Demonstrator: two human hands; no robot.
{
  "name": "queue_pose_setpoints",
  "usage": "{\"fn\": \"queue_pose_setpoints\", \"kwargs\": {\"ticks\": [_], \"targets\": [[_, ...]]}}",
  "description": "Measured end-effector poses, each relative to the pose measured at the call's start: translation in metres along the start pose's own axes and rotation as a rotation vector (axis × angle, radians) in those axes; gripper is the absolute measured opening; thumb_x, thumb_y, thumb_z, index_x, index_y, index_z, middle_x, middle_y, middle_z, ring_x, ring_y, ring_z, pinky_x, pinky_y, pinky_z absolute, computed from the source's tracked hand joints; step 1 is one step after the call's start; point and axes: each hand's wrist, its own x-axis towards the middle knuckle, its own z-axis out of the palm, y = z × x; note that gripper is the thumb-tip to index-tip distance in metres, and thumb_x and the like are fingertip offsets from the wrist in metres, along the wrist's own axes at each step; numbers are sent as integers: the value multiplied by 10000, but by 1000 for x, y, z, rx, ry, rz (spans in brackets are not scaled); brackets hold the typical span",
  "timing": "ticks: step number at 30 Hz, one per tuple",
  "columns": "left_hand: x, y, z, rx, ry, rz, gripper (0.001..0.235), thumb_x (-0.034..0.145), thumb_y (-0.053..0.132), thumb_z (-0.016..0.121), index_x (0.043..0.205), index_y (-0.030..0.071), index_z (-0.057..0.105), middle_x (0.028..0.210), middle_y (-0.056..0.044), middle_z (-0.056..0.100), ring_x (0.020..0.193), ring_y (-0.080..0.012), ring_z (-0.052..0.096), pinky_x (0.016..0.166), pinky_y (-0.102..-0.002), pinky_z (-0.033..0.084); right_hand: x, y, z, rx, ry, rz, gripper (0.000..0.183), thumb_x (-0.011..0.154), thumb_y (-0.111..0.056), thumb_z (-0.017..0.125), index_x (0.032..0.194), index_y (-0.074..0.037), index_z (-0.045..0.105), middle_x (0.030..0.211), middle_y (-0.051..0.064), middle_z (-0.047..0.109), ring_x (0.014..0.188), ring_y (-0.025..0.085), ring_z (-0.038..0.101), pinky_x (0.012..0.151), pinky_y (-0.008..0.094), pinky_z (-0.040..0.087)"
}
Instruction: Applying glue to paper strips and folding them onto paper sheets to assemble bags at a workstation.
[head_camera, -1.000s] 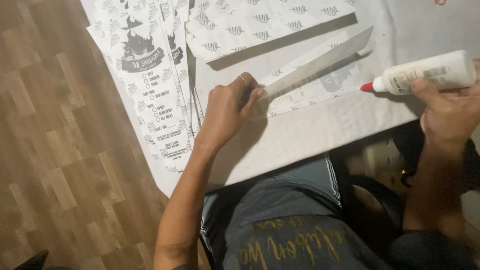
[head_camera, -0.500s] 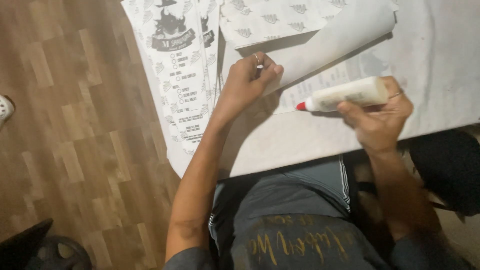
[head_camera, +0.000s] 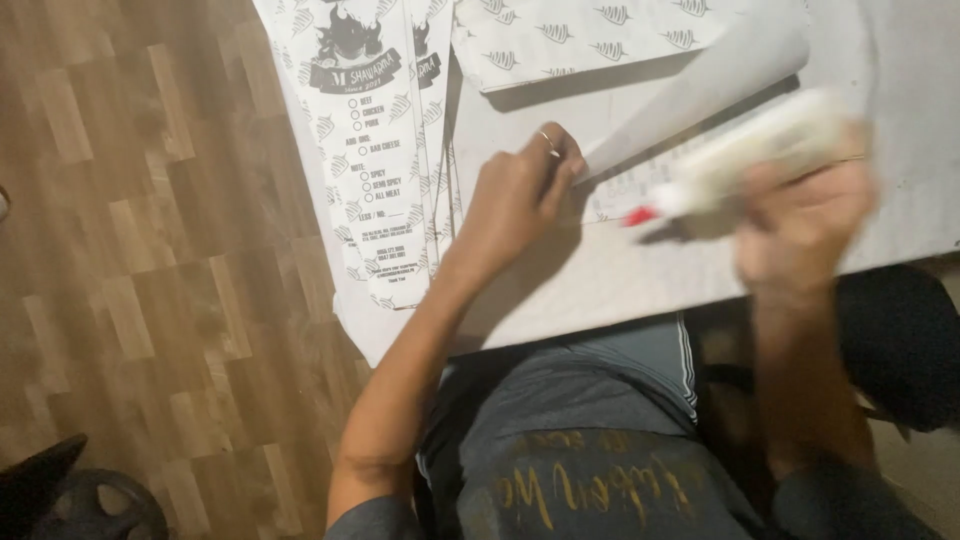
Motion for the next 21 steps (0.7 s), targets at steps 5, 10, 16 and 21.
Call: {"fn": "queue_pose_setpoints", "kwargs": {"ticks": [5, 10, 16, 21], "targets": [[-24, -20, 46, 457, 212, 440, 187, 1051, 171, 605, 1024, 27, 489, 1127, -237, 694, 440, -188, 494, 316, -323, 369, 55, -8, -113, -20, 419, 192, 347, 984, -184, 746, 1308, -64, 710, 1255, 0, 808, 1214, 153, 837, 1160, 362, 776], [-46, -28, 49, 515, 160, 586, 328, 942, -117, 741, 1250, -141, 629, 1434, -311, 539, 1406, -485, 445, 1218, -559, 421, 80, 18, -214, -788, 109, 296, 373, 1210, -437, 526, 1486, -196, 590, 1375, -69, 665, 1178, 58, 664, 1016, 248, 556], [-57, -14, 25, 468, 341, 586, 98, 985, -98, 658, 1055, -167, 656, 1173, -291, 669, 1119, -481, 646, 1045, -520, 572, 35, -36, -133, -1220, -242, -458, 151, 1260, 139, 605, 1296, 245, 706, 1416, 381, 667, 1279, 487, 637, 1124, 486, 492], [-57, -18, 31, 434, 386, 571, 78, 980, -93, 661, 1036, -137, 691, 1143, -282, 703, 1091, -456, 672, 981, -535, 591, 29, -60, -49, -961, -677, -799, 171, 959, 263, 833, 1046, 129, 775, 1182, 317, 758, 1152, 475, 738, 1098, 513, 591]]}}
